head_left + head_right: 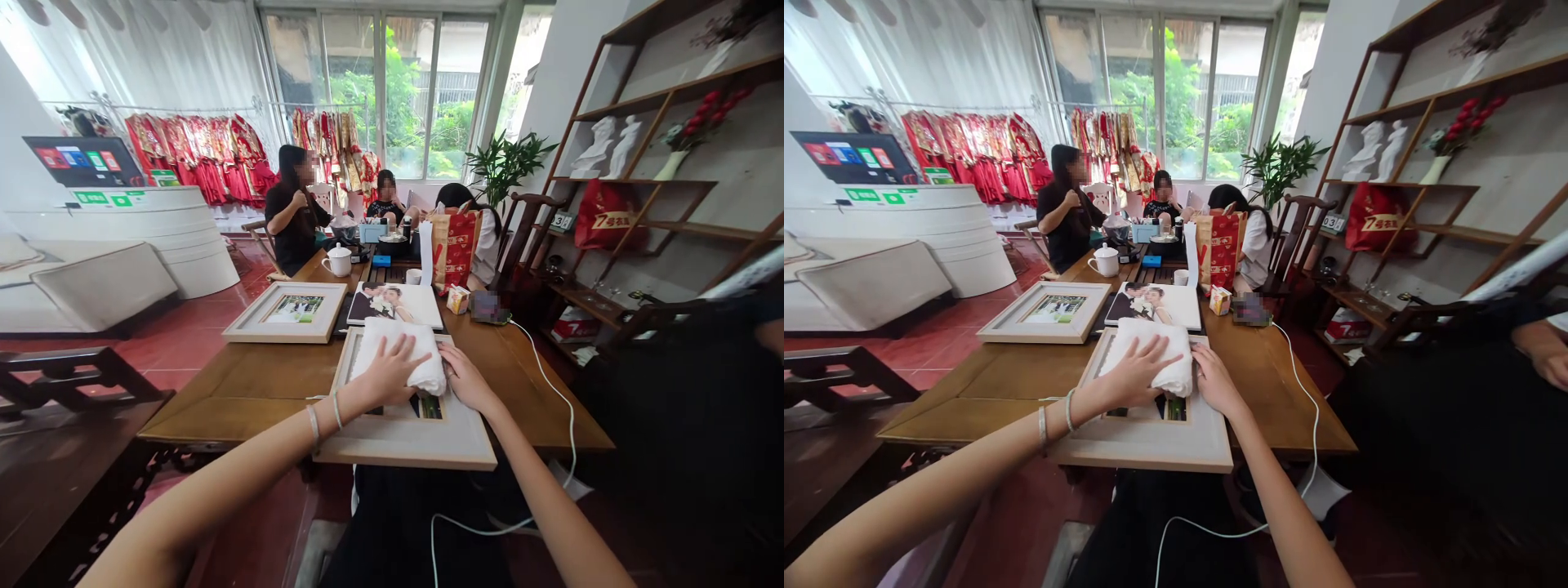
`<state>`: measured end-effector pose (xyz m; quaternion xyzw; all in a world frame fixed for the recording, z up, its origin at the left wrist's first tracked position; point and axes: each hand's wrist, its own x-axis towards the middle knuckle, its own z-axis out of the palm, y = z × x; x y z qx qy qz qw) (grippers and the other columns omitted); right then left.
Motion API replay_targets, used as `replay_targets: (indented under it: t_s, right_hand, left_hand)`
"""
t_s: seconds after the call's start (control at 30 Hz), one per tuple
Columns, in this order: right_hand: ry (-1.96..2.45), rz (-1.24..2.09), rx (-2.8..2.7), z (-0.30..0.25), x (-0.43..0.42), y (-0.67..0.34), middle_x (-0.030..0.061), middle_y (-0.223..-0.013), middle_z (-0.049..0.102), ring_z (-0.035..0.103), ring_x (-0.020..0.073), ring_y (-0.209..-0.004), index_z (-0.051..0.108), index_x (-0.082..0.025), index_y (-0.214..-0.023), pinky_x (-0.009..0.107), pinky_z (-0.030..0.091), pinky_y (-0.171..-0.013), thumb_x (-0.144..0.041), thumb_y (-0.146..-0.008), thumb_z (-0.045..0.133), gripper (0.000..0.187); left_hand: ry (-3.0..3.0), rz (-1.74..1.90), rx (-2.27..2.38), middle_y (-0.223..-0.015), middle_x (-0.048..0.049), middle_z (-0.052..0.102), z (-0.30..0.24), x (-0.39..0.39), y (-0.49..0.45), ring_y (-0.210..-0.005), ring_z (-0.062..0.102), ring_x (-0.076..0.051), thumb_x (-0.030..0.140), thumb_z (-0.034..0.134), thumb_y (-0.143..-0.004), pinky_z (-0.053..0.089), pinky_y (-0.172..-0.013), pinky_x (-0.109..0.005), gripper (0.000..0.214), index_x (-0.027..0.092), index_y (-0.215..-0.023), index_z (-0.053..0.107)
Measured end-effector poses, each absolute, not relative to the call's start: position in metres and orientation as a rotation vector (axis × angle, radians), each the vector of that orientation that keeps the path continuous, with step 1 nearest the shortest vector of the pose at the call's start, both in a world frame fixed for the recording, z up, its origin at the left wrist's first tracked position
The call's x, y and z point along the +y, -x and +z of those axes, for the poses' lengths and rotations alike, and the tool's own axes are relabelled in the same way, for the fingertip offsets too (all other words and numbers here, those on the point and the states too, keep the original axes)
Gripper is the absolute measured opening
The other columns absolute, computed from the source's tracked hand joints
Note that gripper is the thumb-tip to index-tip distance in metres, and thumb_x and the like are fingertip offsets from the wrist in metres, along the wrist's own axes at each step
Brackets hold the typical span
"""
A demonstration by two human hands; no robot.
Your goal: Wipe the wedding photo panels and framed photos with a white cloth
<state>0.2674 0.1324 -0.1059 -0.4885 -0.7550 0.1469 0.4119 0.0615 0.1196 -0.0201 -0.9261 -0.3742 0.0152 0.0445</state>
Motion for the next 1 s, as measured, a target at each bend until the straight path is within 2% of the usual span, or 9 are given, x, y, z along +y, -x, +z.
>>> replay_targets:
  t_s: [0.23,0.4,0.5,0.57,0.67,0.83,1.0]
  right_hand:
    - [1.178,0.399,-1.905,-0.097,0.129,-0.266,0.0110,-0.132,0.054,0.045,0.0261,-0.126,0.057,-0.021,-0.121,0.048,0.034,-0.106,-0.015,-0.078,0.047,0.045]
    - [1.212,0.402,-1.920,-0.102,0.132,-0.270,0.0115,-0.127,0.058,0.047,0.0264,-0.124,0.060,-0.020,-0.117,0.049,0.034,-0.106,-0.016,-0.078,0.047,0.041]
    - [1.191,0.375,-1.941,-0.111,0.140,-0.277,0.0115,-0.126,0.058,0.047,0.0253,-0.124,0.061,-0.020,-0.115,0.049,0.034,-0.107,-0.012,-0.077,0.044,0.043]
    - [1.187,0.362,-1.974,-0.115,0.146,-0.281,0.0118,-0.123,0.060,0.049,0.0253,-0.122,0.062,-0.019,-0.113,0.049,0.035,-0.106,-0.010,-0.074,0.043,0.044]
    - [1.183,0.334,-1.992,-0.118,0.151,-0.283,0.0098,-0.122,0.061,0.050,0.0241,-0.121,0.062,-0.021,-0.113,0.049,0.036,-0.106,-0.009,-0.074,0.042,0.046]
    - [1.230,0.326,-1.950,-0.114,0.144,-0.275,0.0098,-0.123,0.060,0.049,0.0228,-0.122,0.062,-0.020,-0.113,0.048,0.035,-0.108,-0.007,-0.074,0.039,0.047]
    - [1.283,0.364,-1.888,-0.106,0.134,-0.268,0.0112,-0.126,0.058,0.046,0.0224,-0.125,0.062,-0.018,-0.114,0.048,0.031,-0.110,-0.007,-0.075,0.037,0.047]
  left_hand:
    - [3.047,0.124,-1.067,-0.152,-0.0156,0.018,-0.011,0.126,-0.073,-0.139,0.008,-0.038,0.041,0.045,-0.088,0.011,-0.103,-0.068,0.059,0.029,-0.143,0.026]
    - [3.167,0.181,-0.960,-0.149,-0.0186,0.025,0.002,0.088,-0.063,-0.137,0.017,-0.040,0.043,0.039,-0.091,0.018,-0.099,-0.071,0.051,0.027,-0.139,0.034]
    - [3.200,0.126,-0.811,-0.150,-0.0172,0.022,0.009,0.051,-0.063,-0.138,0.015,-0.039,0.037,0.045,-0.087,0.023,-0.099,-0.070,0.058,0.026,-0.142,0.029]
    - [3.207,0.068,-0.626,-0.153,-0.0125,0.018,0.010,0.027,-0.066,-0.140,0.010,-0.036,0.032,0.052,-0.081,0.020,-0.103,-0.067,0.068,0.026,-0.143,0.025]
    - [3.152,0.009,-0.502,-0.153,-0.0080,0.018,0.009,0.001,-0.072,-0.140,0.007,-0.034,0.030,0.058,-0.076,0.014,-0.106,-0.068,0.074,0.025,-0.142,0.026]
    - [3.083,0.041,-0.663,-0.151,-0.0106,0.026,0.004,-0.014,-0.071,-0.136,0.020,-0.039,0.027,0.054,-0.080,0.025,-0.100,-0.071,0.063,0.024,-0.139,0.033]
    - [2.980,0.163,-0.897,-0.150,-0.0101,0.028,-0.004,-0.017,-0.043,-0.136,0.022,-0.040,0.017,0.053,-0.082,0.028,-0.100,-0.069,0.062,0.028,-0.140,0.034]
